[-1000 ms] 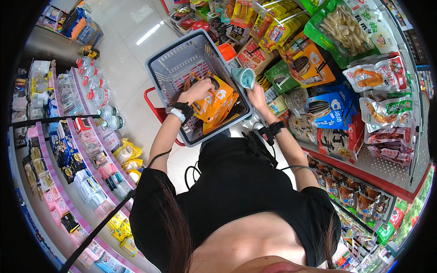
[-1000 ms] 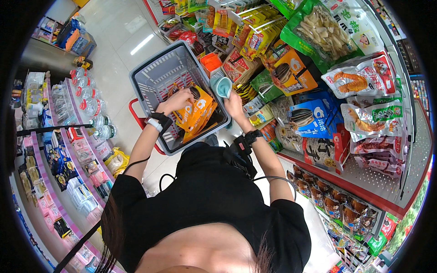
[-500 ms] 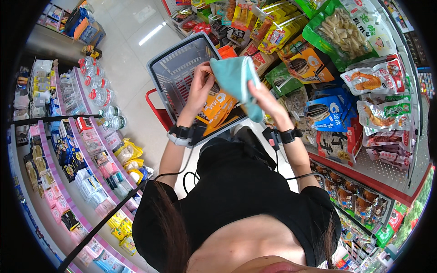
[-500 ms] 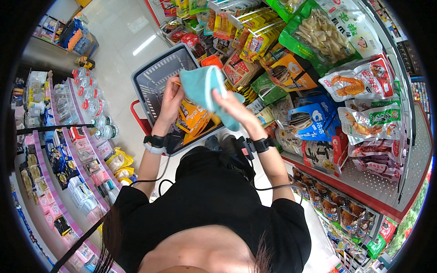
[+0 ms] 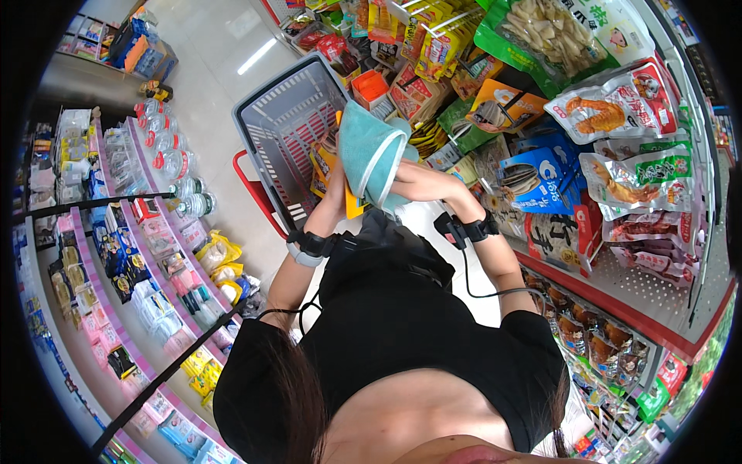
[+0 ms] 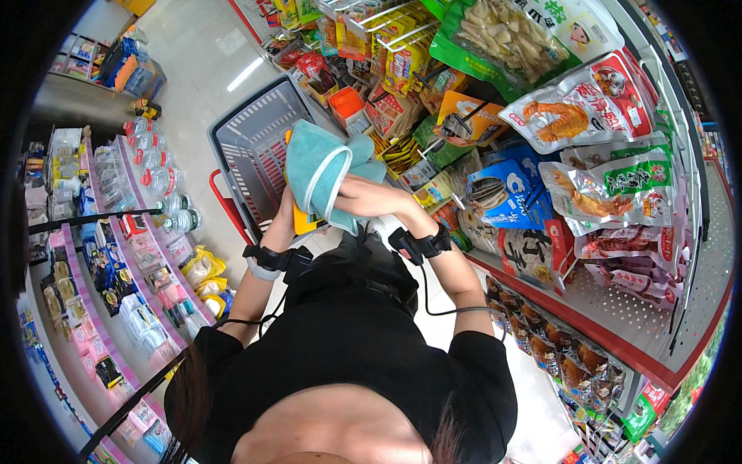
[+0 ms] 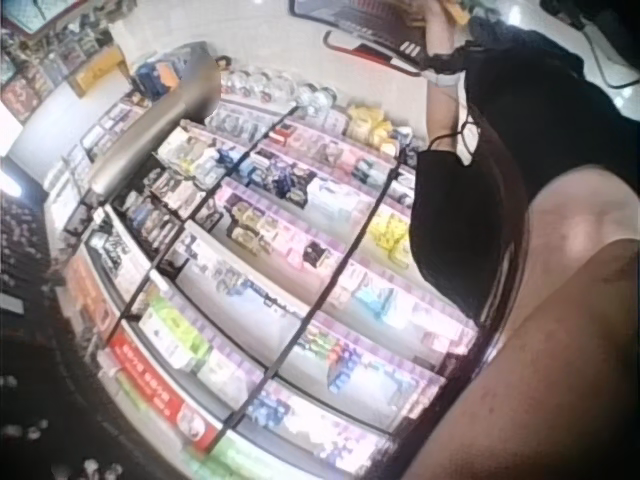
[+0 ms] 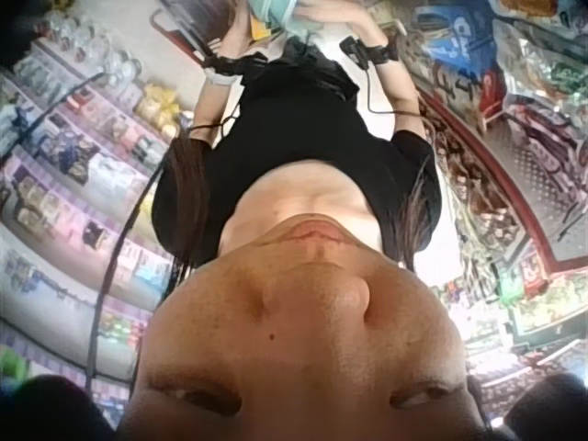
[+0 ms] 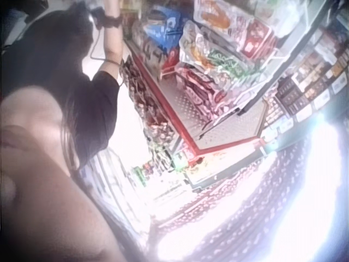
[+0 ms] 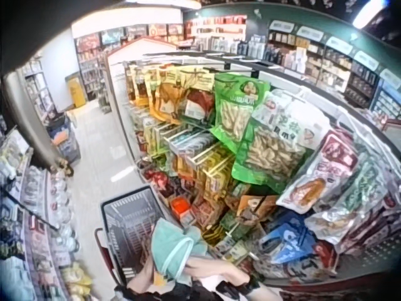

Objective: The person wipes multiple snack bags with a blue cloth one at a time and places them into a grey basket while standing in a store aisle.

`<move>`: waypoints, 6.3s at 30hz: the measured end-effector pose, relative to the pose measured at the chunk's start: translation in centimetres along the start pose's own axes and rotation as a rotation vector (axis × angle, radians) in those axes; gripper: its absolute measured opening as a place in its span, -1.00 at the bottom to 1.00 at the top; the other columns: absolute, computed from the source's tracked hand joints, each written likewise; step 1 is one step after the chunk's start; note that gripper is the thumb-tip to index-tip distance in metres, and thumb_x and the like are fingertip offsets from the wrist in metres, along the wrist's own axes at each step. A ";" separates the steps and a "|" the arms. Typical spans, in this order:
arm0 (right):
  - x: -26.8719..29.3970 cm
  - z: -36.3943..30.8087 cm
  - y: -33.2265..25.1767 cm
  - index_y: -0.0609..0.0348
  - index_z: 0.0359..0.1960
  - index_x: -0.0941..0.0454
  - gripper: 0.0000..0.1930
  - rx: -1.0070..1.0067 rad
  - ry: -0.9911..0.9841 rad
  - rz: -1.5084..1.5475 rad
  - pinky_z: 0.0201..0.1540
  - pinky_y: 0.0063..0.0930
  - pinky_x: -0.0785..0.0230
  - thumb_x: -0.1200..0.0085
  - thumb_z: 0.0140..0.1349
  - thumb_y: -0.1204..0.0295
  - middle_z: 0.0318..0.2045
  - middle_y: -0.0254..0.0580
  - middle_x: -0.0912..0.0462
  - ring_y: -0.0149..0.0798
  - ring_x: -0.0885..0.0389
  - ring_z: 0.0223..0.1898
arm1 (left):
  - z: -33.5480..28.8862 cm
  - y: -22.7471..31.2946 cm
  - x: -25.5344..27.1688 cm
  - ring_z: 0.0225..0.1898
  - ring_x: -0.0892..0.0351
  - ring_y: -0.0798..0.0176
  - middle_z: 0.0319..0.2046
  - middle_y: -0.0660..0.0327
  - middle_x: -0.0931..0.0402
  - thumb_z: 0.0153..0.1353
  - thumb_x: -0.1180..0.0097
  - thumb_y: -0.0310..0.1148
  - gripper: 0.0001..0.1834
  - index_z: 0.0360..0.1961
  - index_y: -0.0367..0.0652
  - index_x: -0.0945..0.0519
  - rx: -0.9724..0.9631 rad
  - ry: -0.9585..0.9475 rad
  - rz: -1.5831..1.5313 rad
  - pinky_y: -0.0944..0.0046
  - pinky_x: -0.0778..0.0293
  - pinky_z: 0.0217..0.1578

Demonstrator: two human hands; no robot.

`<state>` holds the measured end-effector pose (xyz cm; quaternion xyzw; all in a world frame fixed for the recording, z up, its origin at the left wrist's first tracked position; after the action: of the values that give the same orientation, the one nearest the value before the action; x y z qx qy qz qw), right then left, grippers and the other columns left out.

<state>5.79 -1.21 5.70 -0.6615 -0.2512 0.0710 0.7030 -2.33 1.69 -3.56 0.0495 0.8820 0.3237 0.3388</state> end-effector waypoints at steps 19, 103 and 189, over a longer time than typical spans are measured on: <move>-1.3 -3.7 -0.4 0.26 0.06 -0.30 -0.40 0.450 0.828 -0.379 0.24 0.19 0.25 -0.03 -0.01 0.16 0.11 0.19 -0.22 0.22 -0.07 0.19 | -0.3 -4.8 -1.2 -0.09 -0.50 0.11 -0.02 0.16 -0.44 0.22 0.15 0.01 -0.48 0.08 -0.09 -0.34 -0.218 -0.050 -0.128 0.03 -0.47 -0.13; 0.9 -2.1 12.9 0.18 0.09 -0.27 -0.56 -0.134 0.735 1.294 -0.17 -0.45 -0.51 -0.04 0.18 0.42 -0.11 -0.14 -0.50 -0.30 -0.55 -0.20 | -1.2 -2.8 6.2 -0.10 -0.35 0.16 -0.03 0.11 -0.33 0.13 0.00 -0.23 -0.54 0.04 -0.17 -0.31 -0.661 0.118 0.709 0.13 -0.29 -0.08; 0.0 -2.9 16.2 0.24 0.05 -0.31 -0.58 -0.132 0.648 1.480 0.00 -0.25 -0.38 0.27 0.30 0.20 -0.05 -0.06 -0.48 -0.15 -0.50 -0.08 | -1.3 4.2 1.5 0.11 -0.31 0.23 0.10 0.07 -0.23 0.34 0.35 -0.06 -0.48 0.14 -0.22 -0.08 -0.616 0.078 0.123 0.23 -0.31 0.08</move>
<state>10.84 -1.93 -9.98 -0.6841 0.4640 0.3077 0.4712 -4.82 4.74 -1.15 -0.0149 0.7502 0.5972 0.2835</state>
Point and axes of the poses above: each hand's wrist, its own z-axis towards the middle knuckle, its own x-axis out of the back of the hand, y = z × x, the point moved 9 cm from there along z, towards the middle knuckle
